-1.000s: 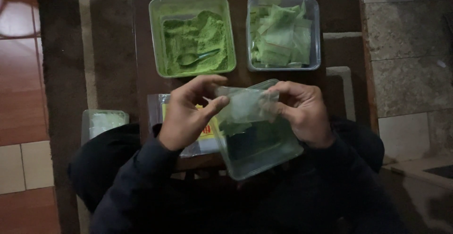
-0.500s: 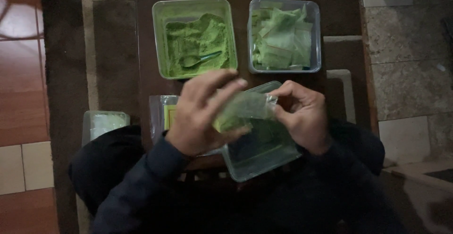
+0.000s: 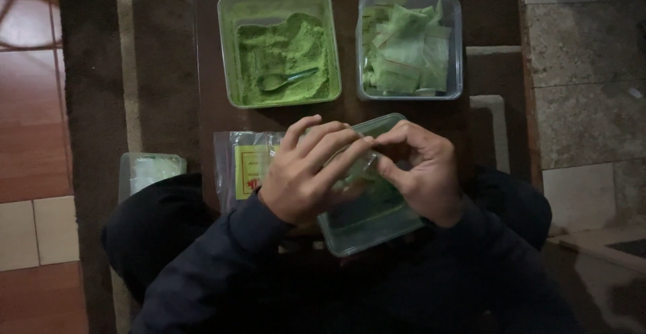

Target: The person fills small plastic bags with green herbal powder and dried leaves using a spoon and seals the bags by hand.

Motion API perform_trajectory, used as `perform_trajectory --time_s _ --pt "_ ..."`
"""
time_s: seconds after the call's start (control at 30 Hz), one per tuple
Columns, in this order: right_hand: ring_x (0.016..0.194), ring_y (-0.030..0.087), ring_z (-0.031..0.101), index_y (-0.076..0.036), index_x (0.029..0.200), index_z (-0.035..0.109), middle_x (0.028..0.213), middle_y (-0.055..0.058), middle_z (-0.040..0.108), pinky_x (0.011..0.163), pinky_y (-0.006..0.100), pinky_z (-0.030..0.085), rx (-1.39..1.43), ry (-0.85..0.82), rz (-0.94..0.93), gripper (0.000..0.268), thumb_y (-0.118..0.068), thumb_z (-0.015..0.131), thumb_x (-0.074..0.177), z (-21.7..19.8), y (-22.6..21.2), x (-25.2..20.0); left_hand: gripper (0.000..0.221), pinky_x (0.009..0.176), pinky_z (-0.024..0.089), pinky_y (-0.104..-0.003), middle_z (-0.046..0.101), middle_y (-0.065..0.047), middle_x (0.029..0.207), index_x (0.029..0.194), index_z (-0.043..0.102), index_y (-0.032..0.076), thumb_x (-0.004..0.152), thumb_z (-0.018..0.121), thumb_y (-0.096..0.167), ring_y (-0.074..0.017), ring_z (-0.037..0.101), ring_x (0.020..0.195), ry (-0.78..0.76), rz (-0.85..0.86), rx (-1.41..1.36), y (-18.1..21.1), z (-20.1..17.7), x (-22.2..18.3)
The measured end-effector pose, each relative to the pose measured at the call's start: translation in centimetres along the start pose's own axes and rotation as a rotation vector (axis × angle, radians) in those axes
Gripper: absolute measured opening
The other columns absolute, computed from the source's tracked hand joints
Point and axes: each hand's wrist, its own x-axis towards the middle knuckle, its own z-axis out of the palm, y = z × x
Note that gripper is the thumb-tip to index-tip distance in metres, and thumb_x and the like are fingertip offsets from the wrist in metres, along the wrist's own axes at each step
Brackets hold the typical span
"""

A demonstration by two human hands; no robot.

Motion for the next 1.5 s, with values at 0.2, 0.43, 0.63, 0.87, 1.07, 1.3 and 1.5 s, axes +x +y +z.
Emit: perform_trajectory --time_s 0.2,0.43,0.63,0.87,1.07,1.3,1.5 --pt "0.083 0.015 0.067 -0.003 0.102 0.068 0.093 0.008 0.067 0.074 0.024 0.059 0.054 0.028 0.007 0.01 -0.002 0.073 0.093 0.3 -0.2 0.0 0.047 0.106 0.051 -0.053 0.072 -0.014 0.122 0.131 0.067 0.005 0.101 0.078 0.039 -0.0312 0.072 0.113 0.018 -0.018 -0.067 -0.4 0.4 0.0" --pt "0.09 0.018 0.065 -0.006 0.11 0.066 0.102 0.009 0.066 0.081 0.028 0.057 0.072 0.013 -0.048 0.025 -0.028 0.06 0.1 -0.6 -0.4 0.0 0.054 0.107 0.053 -0.056 0.068 -0.017 0.127 0.137 0.062 0.006 0.104 0.065 0.05 -0.0363 0.069 0.121 0.063 -0.071 -0.202 -1.0 0.0 -0.4" --pt "0.076 0.016 0.067 -0.004 0.105 0.067 0.098 0.01 0.065 0.073 0.026 0.056 0.108 0.099 0.011 0.015 -0.018 0.063 0.1 -0.7 -0.2 0.3 0.06 0.11 0.057 -0.053 0.062 -0.019 0.132 0.138 0.061 0.005 0.093 0.083 0.039 -0.0332 0.062 0.124 0.177 -0.166 -0.232 -4.5 -1.4 -0.5" --pt "0.077 0.015 0.067 -0.006 0.105 0.069 0.101 0.009 0.07 0.069 0.025 0.055 -0.236 -0.056 -0.077 0.008 -0.011 0.065 0.101 0.3 -1.5 4.3 0.053 0.094 0.06 -0.046 0.054 -0.016 0.124 0.143 0.06 0.008 0.1 0.09 0.017 -0.0316 0.06 0.112 0.35 -0.318 -0.099 -10.4 -5.1 -0.7" --pt "0.079 0.02 0.067 -0.008 0.109 0.072 0.107 0.009 0.071 0.066 0.033 0.06 -0.761 -0.358 -0.344 0.01 -0.011 0.07 0.099 4.4 0.7 13.1 0.054 0.092 0.06 -0.042 0.058 -0.016 0.122 0.143 0.06 0.005 0.1 0.09 0.02 -0.0294 0.063 0.109 0.405 -0.363 -0.107 -11.7 -5.6 -1.0" --pt "0.08 0.036 0.07 -0.017 0.097 0.075 0.091 0.007 0.069 0.059 0.054 0.056 -1.279 -0.591 -0.351 0.02 -0.01 0.061 0.087 8.6 8.5 19.3 0.058 0.097 0.061 -0.041 0.06 -0.015 0.125 0.145 0.058 0.009 0.098 0.09 0.017 -0.0291 0.064 0.113 0.423 -0.407 -0.139 -11.9 -7.0 -2.2" --pt "0.074 0.029 0.071 -0.012 0.098 0.069 0.085 0.009 0.072 0.063 0.046 0.058 -1.394 -0.672 -0.27 0.009 -0.019 0.063 0.098 9.3 8.2 19.5 0.057 0.098 0.06 -0.041 0.06 -0.016 0.125 0.146 0.056 0.008 0.1 0.088 0.019 -0.0293 0.062 0.112 0.462 -0.425 -0.186 -11.4 -8.0 -2.8"
